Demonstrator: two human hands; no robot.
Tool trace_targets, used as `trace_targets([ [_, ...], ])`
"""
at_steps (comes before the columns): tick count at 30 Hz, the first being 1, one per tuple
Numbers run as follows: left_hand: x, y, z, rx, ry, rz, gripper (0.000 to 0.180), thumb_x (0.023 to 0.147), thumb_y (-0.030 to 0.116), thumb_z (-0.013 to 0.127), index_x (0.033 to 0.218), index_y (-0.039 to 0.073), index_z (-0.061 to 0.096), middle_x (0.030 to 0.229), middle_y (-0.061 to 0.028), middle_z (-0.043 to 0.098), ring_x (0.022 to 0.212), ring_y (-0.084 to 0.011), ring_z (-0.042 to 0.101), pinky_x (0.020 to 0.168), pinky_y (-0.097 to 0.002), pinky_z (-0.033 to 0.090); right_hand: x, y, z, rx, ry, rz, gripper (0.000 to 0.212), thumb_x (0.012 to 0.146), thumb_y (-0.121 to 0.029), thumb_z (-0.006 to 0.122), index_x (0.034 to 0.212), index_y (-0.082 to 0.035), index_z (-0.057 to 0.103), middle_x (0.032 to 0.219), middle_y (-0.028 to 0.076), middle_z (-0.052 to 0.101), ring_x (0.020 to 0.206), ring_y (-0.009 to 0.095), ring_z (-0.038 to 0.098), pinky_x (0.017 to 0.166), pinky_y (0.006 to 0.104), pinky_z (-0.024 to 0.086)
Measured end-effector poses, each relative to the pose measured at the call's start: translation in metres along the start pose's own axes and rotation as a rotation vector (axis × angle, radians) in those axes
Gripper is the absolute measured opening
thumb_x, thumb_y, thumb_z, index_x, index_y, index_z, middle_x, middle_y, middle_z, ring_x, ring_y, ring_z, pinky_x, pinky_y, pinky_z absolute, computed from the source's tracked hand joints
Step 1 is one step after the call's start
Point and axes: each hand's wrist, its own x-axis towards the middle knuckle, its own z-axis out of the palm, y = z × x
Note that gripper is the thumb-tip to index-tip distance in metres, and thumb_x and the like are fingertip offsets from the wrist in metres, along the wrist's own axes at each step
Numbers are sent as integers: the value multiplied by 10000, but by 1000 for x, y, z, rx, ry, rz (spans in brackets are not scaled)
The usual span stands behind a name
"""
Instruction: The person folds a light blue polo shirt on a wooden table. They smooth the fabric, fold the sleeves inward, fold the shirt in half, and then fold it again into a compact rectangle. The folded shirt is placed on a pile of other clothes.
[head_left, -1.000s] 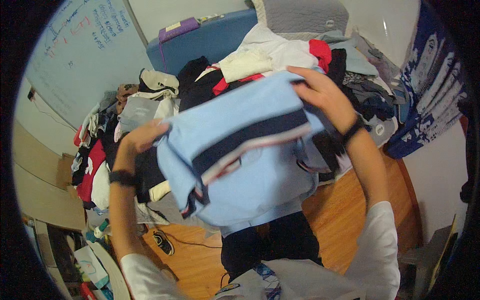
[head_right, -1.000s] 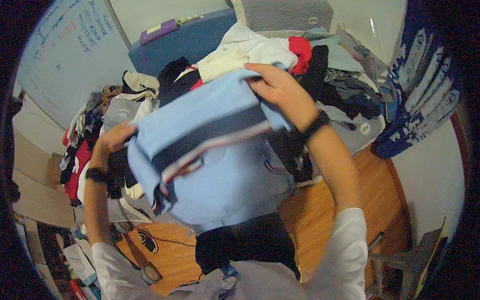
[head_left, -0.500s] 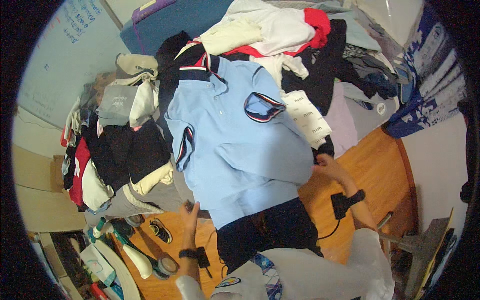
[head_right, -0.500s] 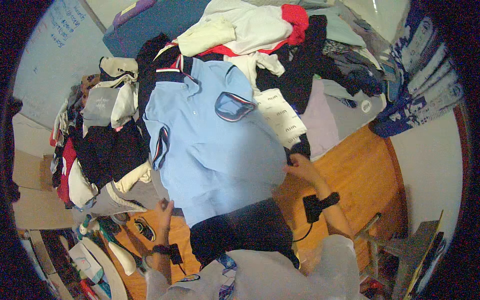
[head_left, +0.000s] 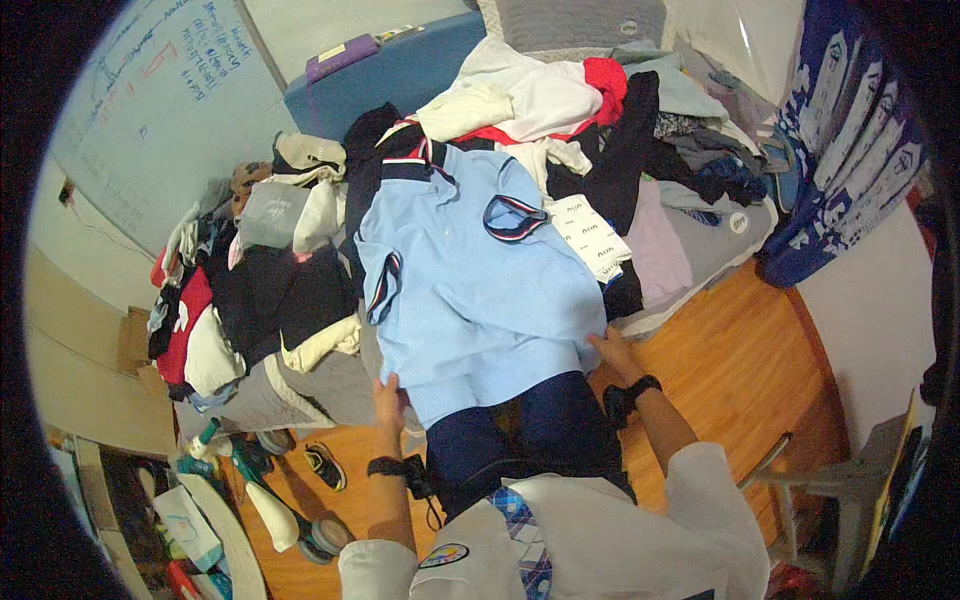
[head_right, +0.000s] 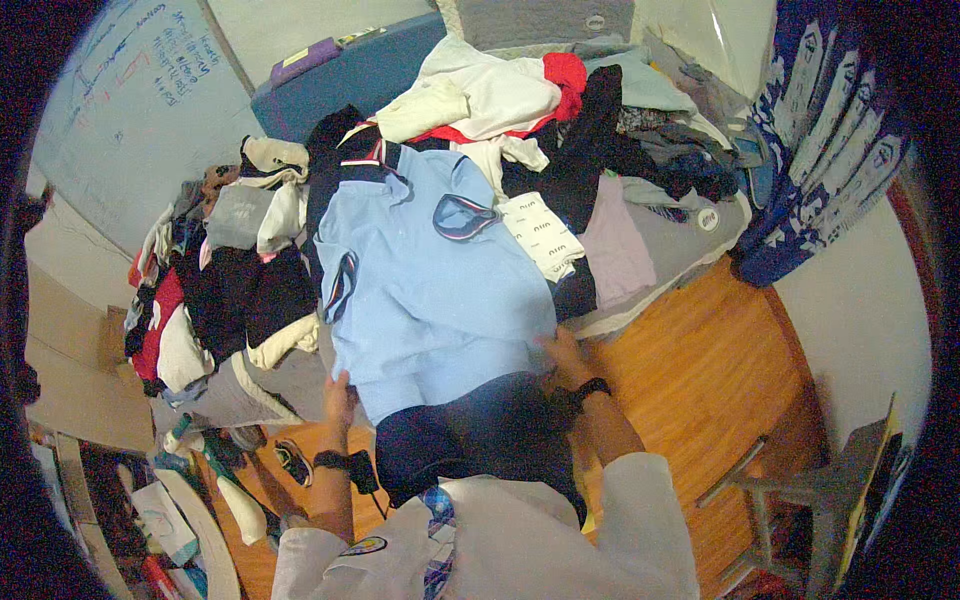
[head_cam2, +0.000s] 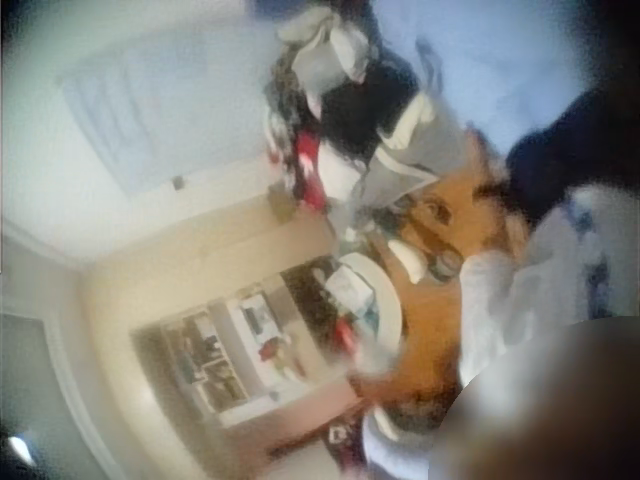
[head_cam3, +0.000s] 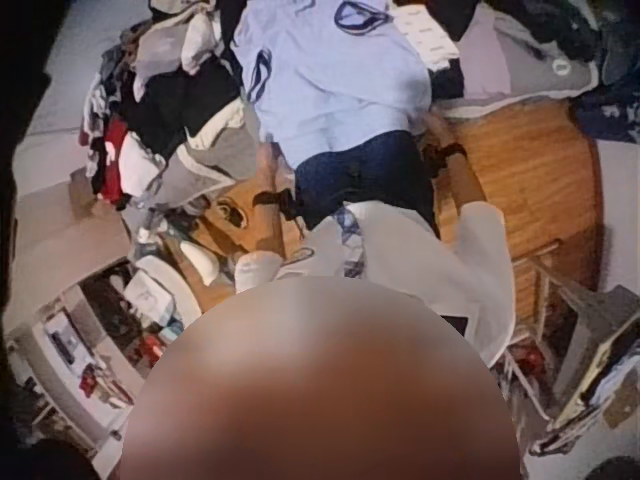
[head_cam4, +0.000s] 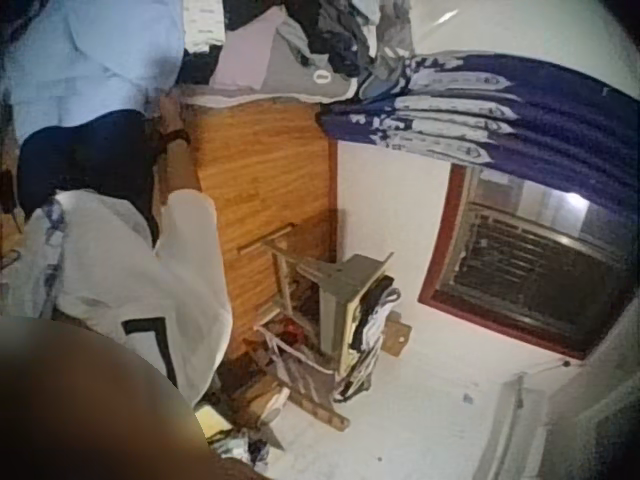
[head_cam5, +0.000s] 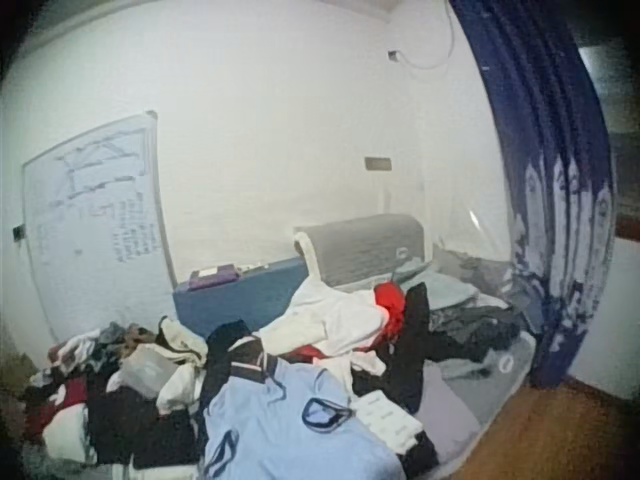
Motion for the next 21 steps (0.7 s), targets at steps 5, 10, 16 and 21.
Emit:
trace_targets([
  [5, -12, 38, -20, 252, 26, 387, 213, 788, 208, 507, 845, 3, 514, 705, -16, 515, 626, -98, 473, 551, -232, 381, 3, -29, -32, -419, 191, -262, 264, 752, -196, 533, 903, 18, 501, 797, 97, 532, 685, 198, 503, 623, 306, 405],
  [10, -18, 68, -32, -106, 41, 399, 243, 792, 191, 500, 886, -32, 523, 797, -39, 547, 701, -118, 489, 620, -247, 382, -8, -76, -45, -236, 359, -408, 206, 749, -123, 535, 912, -1, 507, 816, 97, 548, 716, 188, 520, 633, 273, 414],
  [16, -3, 102, -47, -302, 65, 41, 415, 801, 371, 450, 1010, 15, 490, 958, -105, 538, 854, -219, 511, 742, -331, 406, -28, -102, -58, 604, 150, 1, 275, 762, -93, 532, 1014, -26, 445, 849, 101, 541, 747, 175, 524, 617, 270, 448],
  [21, 29, 101, -71, -118, -124, -287, 511, 793, 361, 474, 1118, -24, 394, 1085, -164, 465, 949, -270, 485, 779, -358, 420, -7, -38, -71, 417, -163, -65, 281, 769, -83, 514, 1034, -12, 452, 948, 99, 533, 821, 198, 524, 709, 305, 436],
])
